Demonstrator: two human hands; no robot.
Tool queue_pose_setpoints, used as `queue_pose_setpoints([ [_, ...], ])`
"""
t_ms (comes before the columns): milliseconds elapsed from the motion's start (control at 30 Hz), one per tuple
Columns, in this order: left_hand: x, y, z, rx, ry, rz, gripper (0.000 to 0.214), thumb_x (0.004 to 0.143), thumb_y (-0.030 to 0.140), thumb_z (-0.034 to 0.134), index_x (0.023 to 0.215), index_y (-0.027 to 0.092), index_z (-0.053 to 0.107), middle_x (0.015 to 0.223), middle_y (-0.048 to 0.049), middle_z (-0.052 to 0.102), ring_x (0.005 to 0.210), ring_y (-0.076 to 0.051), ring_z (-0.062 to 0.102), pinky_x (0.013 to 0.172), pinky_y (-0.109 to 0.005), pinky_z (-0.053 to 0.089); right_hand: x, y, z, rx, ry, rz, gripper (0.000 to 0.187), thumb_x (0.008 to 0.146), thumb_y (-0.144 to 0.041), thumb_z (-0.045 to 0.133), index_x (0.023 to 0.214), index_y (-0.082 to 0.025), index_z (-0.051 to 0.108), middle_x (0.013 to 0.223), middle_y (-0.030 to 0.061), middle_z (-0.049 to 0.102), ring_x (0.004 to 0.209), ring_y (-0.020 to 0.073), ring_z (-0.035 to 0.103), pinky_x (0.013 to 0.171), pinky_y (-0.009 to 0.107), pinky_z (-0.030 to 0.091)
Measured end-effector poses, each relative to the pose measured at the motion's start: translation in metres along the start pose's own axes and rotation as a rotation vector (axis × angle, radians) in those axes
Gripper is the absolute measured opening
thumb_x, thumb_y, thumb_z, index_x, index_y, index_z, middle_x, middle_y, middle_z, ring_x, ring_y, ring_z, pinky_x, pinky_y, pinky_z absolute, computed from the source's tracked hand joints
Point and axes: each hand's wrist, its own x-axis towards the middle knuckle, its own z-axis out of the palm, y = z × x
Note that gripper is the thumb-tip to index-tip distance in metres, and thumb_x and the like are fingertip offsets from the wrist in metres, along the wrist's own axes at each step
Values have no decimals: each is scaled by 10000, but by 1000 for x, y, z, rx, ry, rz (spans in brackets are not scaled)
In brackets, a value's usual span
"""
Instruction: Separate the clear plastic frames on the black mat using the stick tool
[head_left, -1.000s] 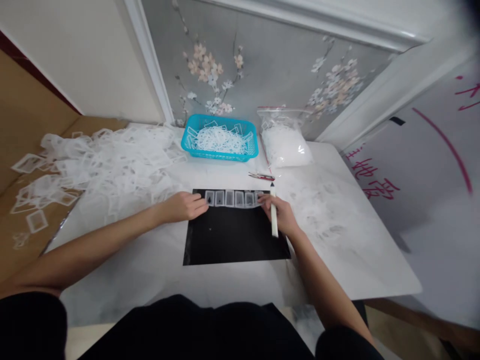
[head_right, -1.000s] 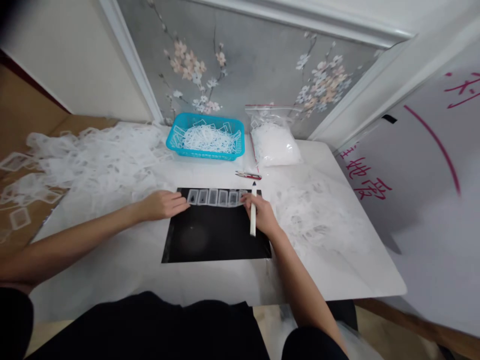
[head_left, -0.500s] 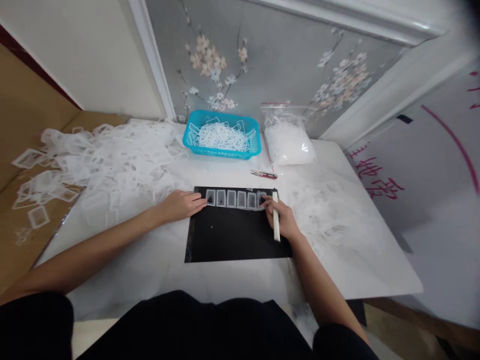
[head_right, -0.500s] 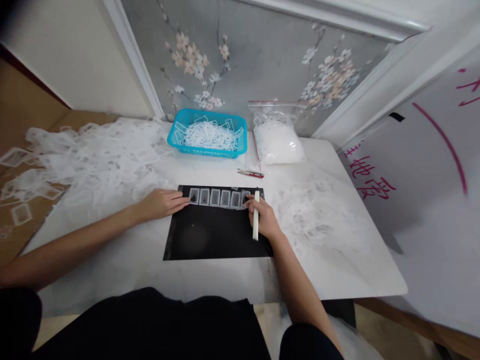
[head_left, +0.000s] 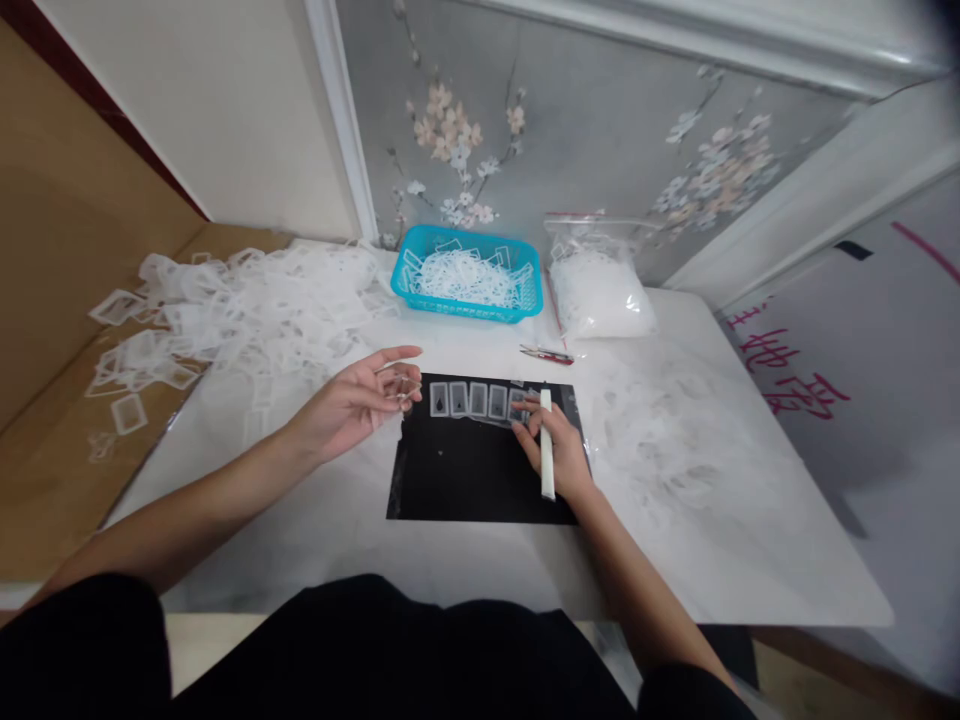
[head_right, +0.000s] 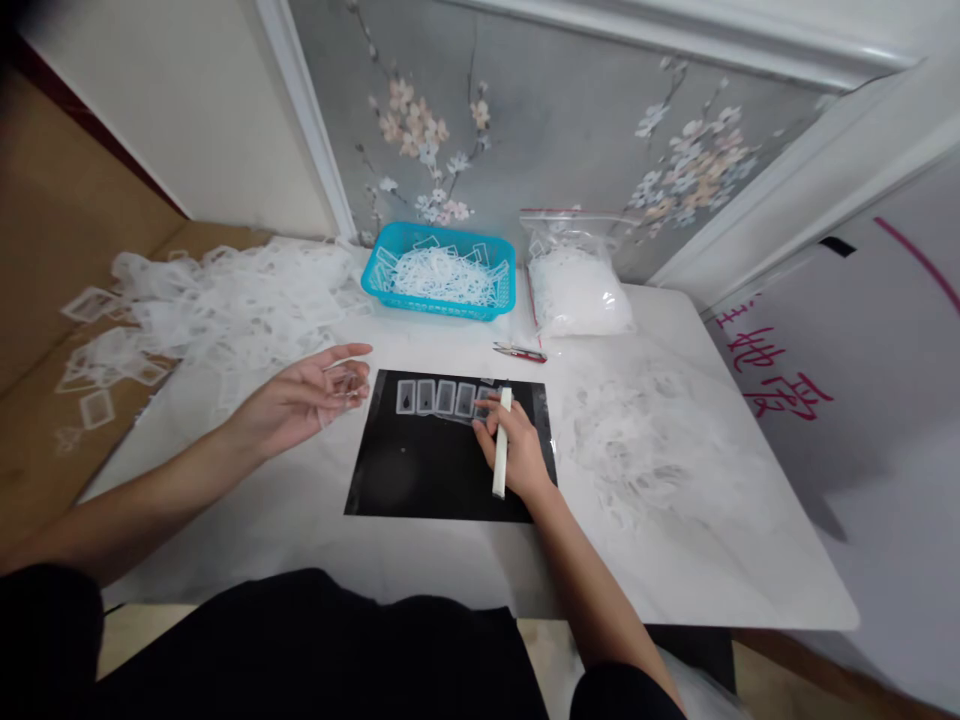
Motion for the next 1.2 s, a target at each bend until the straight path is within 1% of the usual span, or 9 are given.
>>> queue_pose_setpoints([
  [233,-9,5,-5,-52,68,69,764,495,-91,489,1184,196,653,1052,-43,671,1049,-189,652,852,-238,534,1,-12,10,102,23,105,315,877,-357,651,693,-249,419,1086,98,737,1106,275,656,1005,479,456],
  [467,-12,-14,35,-75,-47,157,515,619,-64,584,1072,166,668,902,-38,644,916,-182,670,811,-256,538,16,-89,67,677,-297,262,463,758,-428,775,693,-242,356,895,48,742,800,203,703,709,317,542],
  [600,-6,-14,29,-64,10,211,271,705,-3,590,924,127,682,709,-10,552,679,-113,591,630,-199,480,14,-86,75,725,-184,337,452,787,-387,751,668,-237,341,702,-5,686,597,139,614,603,265,484],
  [767,17,3,-8,-173,175,318,257,593,3,521,789,126,633,613,26,451,507,-71,432,495,-184,378,6,-62,60,626,-20,292,400,828,-366,705,685,-237,354,755,14,680,689,157,630,673,282,477],
  [867,31,8,-10,-163,209,329,247,597,25,518,790,137,625,635,18,480,519,-85,466,492,-196,386,7,-55,56,577,34,231,362,850,-354,677,694,-237,372,755,11,652,747,175,658,721,298,486],
  [933,40,7,12,-122,162,338,208,642,40,539,801,137,633,673,6,521,562,-91,514,531,-201,419,8,-49,58,583,42,222,333,859,-349,661,710,-240,383,758,11,650,770,185,673,742,307,495],
  [1033,54,6,85,23,-44,432,122,778,111,591,858,158,671,775,-7,606,672,-95,586,648,-208,474,10,-41,64,589,40,251,315,865,-359,641,728,-245,381,763,17,665,739,188,675,716,309,505],
  [1133,74,17,168,556,-481,510,251,894,302,612,1121,228,690,1183,-47,661,1084,-183,623,931,-307,483,8,-37,71,563,28,269,318,872,-382,622,727,-246,373,757,18,667,688,180,662,684,304,502],
  [1200,90,30,199,983,-679,536,462,727,321,806,1164,225,693,1328,-70,609,1300,-252,504,1049,-345,414,5,-39,72,522,25,266,329,863,-387,628,714,-244,373,737,14,655,704,183,663,690,297,489],
])
